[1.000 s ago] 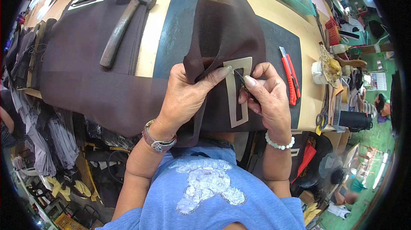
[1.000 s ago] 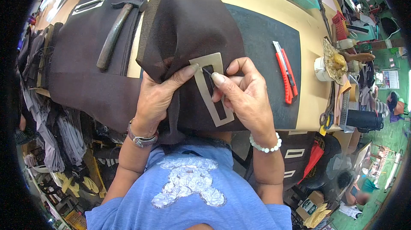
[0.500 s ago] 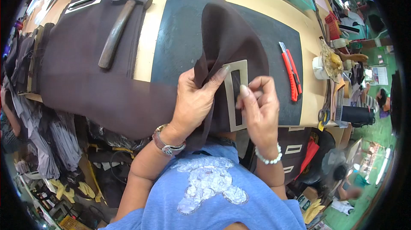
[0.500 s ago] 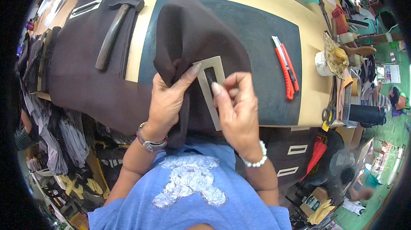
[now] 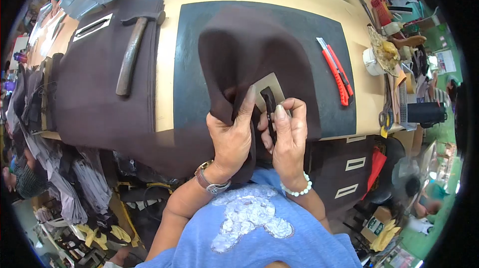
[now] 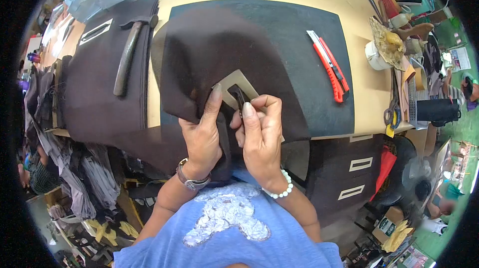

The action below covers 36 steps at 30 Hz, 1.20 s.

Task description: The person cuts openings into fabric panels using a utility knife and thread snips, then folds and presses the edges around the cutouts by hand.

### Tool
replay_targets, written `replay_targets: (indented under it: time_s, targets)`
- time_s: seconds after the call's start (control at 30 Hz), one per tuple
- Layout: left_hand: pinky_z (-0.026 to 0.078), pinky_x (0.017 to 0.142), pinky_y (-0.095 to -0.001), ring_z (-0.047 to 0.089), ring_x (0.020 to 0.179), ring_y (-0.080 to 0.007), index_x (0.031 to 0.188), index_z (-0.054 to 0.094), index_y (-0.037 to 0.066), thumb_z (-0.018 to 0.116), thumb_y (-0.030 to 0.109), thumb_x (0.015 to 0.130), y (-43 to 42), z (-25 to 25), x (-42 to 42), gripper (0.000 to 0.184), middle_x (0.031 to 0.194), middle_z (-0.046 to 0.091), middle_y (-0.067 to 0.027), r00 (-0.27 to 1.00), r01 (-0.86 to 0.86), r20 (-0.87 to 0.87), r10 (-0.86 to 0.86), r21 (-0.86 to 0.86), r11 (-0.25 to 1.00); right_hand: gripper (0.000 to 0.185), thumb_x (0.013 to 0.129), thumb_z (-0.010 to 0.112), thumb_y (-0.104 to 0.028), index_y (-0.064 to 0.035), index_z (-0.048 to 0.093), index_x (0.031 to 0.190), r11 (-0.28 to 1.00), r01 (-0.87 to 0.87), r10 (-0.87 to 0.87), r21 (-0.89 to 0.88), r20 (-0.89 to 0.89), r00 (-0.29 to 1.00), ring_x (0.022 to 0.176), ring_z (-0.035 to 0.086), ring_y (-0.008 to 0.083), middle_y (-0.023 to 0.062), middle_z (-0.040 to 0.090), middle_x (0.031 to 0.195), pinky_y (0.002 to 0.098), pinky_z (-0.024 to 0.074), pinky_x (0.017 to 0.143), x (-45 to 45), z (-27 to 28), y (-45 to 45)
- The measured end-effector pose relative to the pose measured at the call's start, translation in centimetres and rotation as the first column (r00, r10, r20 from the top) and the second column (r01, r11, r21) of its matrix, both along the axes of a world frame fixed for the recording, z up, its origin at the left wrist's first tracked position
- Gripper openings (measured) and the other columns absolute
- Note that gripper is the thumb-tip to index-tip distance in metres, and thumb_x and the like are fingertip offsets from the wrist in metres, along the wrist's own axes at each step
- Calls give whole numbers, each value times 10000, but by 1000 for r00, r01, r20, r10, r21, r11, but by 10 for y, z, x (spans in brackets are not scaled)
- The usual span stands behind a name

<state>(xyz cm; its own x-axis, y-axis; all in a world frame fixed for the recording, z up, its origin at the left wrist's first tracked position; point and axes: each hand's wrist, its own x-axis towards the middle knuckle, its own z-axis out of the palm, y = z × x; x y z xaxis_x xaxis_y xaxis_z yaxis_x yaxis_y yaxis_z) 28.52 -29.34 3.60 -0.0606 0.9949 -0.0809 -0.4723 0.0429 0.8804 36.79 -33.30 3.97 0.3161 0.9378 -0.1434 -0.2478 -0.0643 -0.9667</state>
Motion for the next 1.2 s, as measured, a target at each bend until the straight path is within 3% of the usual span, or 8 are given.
replay_targets:
  time_s: [0.13, 0.47, 1.0, 1.2]
  targets:
    - [441, 676, -235, 555, 771, -79, 972, 600, -29, 630, 100, 882, -1, -3, 2, 160, 889, 620, -37, 995, -96, 23, 96, -18, 995, 157, 975, 439, -143, -43, 337, 1039, 1000, 10, -8, 29, -87, 996, 497, 402, 14, 56, 555, 713, 165, 315, 432, -3, 1, 1]
    - [443, 745, -236, 568, 835, -84, 978, 619, -8, 639, 86, 871, 3, -4, 1, 144, 943, 627, -44, 988, -46, 141, 60, -102, 994, 171, 959, 480, -127, -67, 334, 1022, 998, 4, 11, 65, -226, 974, 484, 399, 18, 76, 577, 723, 155, 312, 432, 3, -7, 12]
    - [455, 761, -237, 588, 850, -83, 987, 658, -18, 632, 78, 871, 10, -1, -5, 153, 960, 659, -46, 990, 72, 127, -60, -93, 993, 193, 917, 567, -114, -67, 385, 960, 995, 34, -18, 94, -164, 986, 511, 439, 12, 66, 600, 697, 151, 300, 430, 11, -15, 13]
    - [464, 742, -234, 588, 834, -76, 985, 660, -12, 627, 92, 877, 11, -3, -8, 154, 942, 664, -41, 988, 104, 125, -91, -107, 989, 237, 900, 586, -95, -36, 398, 1031, 994, -108, 100, -29, -204, 974, 554, 452, 19, 39, 567, 689, 155, 334, 477, 30, 5, 5]
